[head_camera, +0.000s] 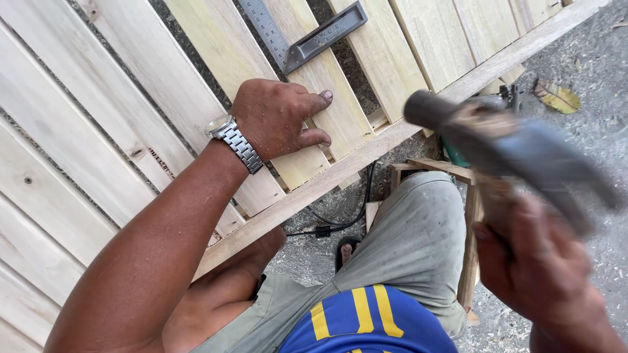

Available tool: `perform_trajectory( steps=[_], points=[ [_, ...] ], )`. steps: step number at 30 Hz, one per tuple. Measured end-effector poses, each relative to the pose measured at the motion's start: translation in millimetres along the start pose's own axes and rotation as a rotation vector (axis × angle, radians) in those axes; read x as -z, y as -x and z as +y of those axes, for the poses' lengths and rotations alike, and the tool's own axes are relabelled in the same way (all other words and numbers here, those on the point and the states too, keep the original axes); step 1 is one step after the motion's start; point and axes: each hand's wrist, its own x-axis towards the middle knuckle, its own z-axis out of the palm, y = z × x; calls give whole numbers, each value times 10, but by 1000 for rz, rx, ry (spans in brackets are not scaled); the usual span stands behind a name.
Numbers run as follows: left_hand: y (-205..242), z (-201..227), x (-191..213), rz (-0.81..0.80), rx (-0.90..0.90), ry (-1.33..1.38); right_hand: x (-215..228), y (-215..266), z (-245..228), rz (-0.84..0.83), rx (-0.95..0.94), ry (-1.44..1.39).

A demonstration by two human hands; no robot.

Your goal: Hammering nails into wooden slats to assemble a piece of furniture.

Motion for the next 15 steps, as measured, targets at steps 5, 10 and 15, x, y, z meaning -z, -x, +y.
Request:
perform_trajectory(
  steps=[5, 10, 15],
  points=[
    [-33, 4, 35, -3, -10, -75, -215, -233, 22, -311, -68, 115],
    [8, -10, 61, -16, 0, 58, 182, 57, -54, 65, 72, -4],
    [30, 1, -40, -87, -6, -75, -262, -217, -26, -273, -91, -115]
  ],
)
